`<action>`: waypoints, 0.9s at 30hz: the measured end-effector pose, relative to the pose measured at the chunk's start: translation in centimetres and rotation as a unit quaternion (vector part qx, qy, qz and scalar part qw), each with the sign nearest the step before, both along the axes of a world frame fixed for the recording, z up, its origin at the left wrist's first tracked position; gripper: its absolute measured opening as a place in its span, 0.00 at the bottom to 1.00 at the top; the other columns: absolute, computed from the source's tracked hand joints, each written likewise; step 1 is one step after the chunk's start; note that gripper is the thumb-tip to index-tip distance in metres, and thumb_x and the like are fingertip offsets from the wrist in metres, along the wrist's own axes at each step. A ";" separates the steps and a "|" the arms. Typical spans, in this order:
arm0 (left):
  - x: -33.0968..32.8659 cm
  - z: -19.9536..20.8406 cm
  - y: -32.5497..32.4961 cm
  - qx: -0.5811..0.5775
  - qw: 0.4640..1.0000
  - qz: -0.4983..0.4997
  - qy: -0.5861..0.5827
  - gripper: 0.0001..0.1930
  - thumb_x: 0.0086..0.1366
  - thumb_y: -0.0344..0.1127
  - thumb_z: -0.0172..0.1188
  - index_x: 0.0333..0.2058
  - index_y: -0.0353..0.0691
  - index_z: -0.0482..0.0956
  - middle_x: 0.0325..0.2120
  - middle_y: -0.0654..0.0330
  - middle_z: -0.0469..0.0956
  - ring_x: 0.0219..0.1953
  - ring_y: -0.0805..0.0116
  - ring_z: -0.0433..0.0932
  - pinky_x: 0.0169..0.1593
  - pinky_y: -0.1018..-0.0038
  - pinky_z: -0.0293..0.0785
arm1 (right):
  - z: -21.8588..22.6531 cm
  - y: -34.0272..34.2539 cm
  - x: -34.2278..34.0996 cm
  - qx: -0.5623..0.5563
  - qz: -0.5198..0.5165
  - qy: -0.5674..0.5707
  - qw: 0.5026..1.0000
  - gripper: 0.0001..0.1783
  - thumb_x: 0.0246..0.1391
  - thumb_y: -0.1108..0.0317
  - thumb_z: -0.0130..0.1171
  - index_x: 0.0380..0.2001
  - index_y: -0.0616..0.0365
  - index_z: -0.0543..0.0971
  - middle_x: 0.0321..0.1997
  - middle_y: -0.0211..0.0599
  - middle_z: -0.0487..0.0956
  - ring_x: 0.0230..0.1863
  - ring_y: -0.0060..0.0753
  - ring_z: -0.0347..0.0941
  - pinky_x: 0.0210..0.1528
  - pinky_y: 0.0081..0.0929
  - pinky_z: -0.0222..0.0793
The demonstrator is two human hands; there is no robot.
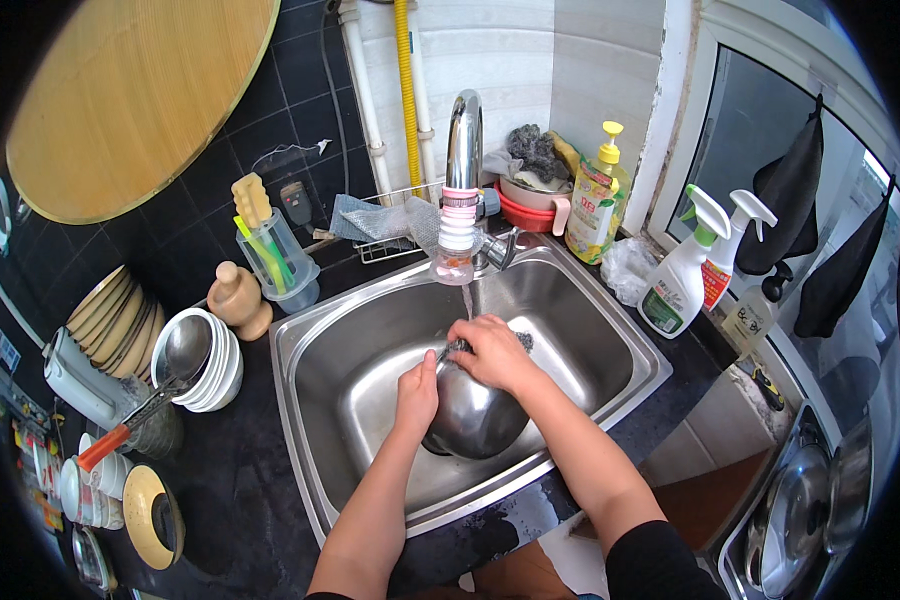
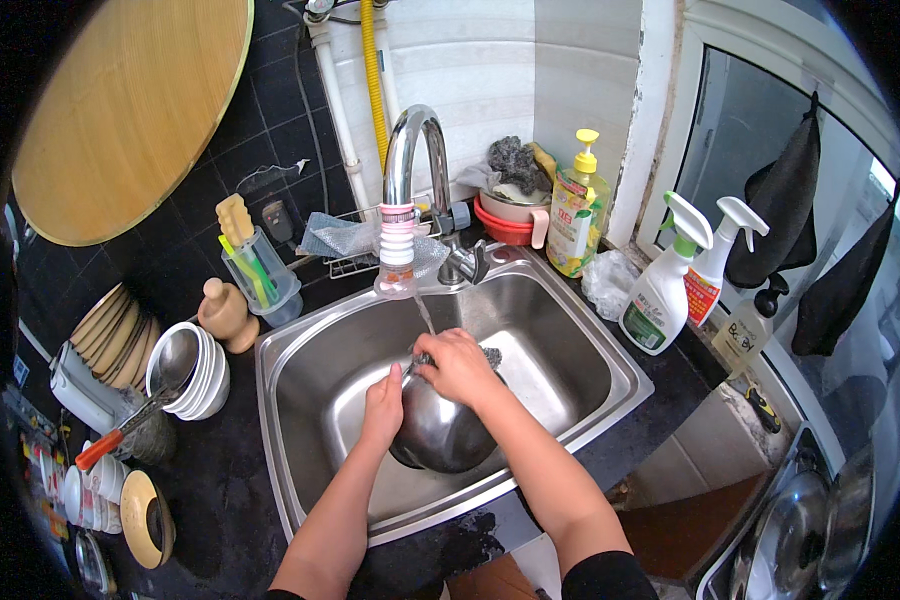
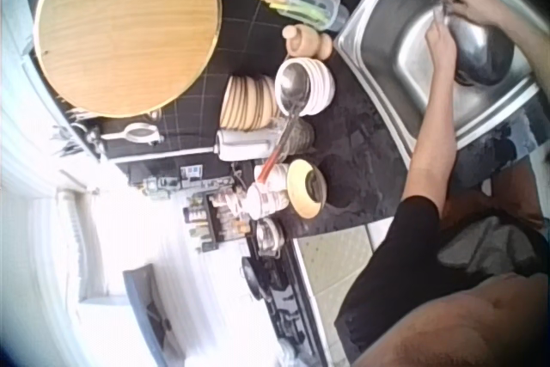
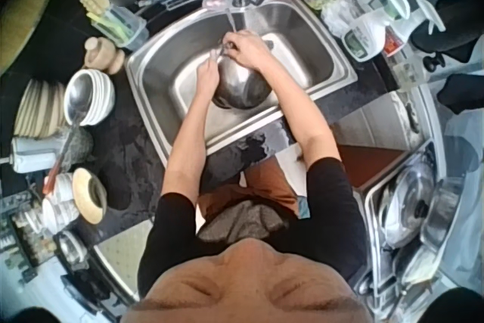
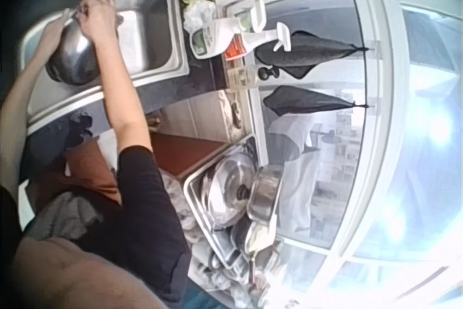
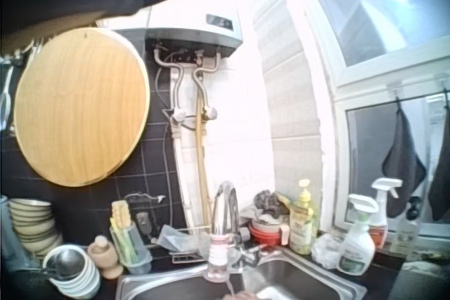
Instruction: The person scrubs a stainless steel bowl with a steel wool pad in a kitchen sink. They then rinse the bowl thoroughly under running water from the faucet, turning it to clean all sides.
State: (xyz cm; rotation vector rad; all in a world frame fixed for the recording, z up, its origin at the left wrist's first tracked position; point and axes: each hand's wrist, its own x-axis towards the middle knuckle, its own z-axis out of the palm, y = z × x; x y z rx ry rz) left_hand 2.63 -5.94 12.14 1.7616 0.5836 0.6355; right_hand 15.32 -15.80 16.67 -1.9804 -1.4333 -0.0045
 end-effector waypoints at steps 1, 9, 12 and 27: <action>0.0 0.0 0.0 -0.003 1.000 -0.004 0.008 0.26 0.67 0.51 0.40 0.22 0.33 0.70 0.19 0.63 0.68 0.27 0.75 0.62 0.35 0.75 0.63 | -0.2 0.2 0.3 -0.007 -0.016 0.026 1.000 0.15 0.40 0.64 0.63 0.34 0.53 0.74 0.36 0.43 0.76 0.44 0.45 0.70 0.52 0.37 0.60; 0.2 -2.3 0.8 -0.131 0.991 0.026 0.028 0.28 0.66 0.52 0.42 0.34 0.29 0.78 0.28 0.57 0.76 0.32 0.72 0.71 0.42 0.76 0.66 | -4.8 -3.0 7.3 0.028 -0.192 0.293 0.936 0.18 0.43 0.62 0.63 0.37 0.58 0.73 0.34 0.40 0.76 0.36 0.36 0.72 0.41 0.29 0.66; 0.2 -2.5 0.9 -0.093 0.995 0.037 0.020 0.27 0.66 0.52 0.42 0.28 0.30 0.77 0.24 0.60 0.74 0.29 0.74 0.68 0.39 0.76 0.66 | -5.1 -2.4 6.7 0.031 -0.201 0.261 0.944 0.16 0.44 0.64 0.63 0.33 0.60 0.73 0.29 0.36 0.73 0.30 0.28 0.68 0.39 0.24 0.65; 0.8 -0.6 -0.1 -0.093 0.993 0.067 0.030 0.39 0.65 0.61 0.33 0.37 0.20 0.74 0.38 0.40 0.74 0.46 0.56 0.72 0.52 0.69 0.62 | -0.5 0.0 0.8 0.097 -0.148 -0.057 0.983 0.10 0.30 0.68 0.66 0.23 0.54 0.80 0.29 0.36 0.76 0.37 0.41 0.70 0.41 0.34 0.65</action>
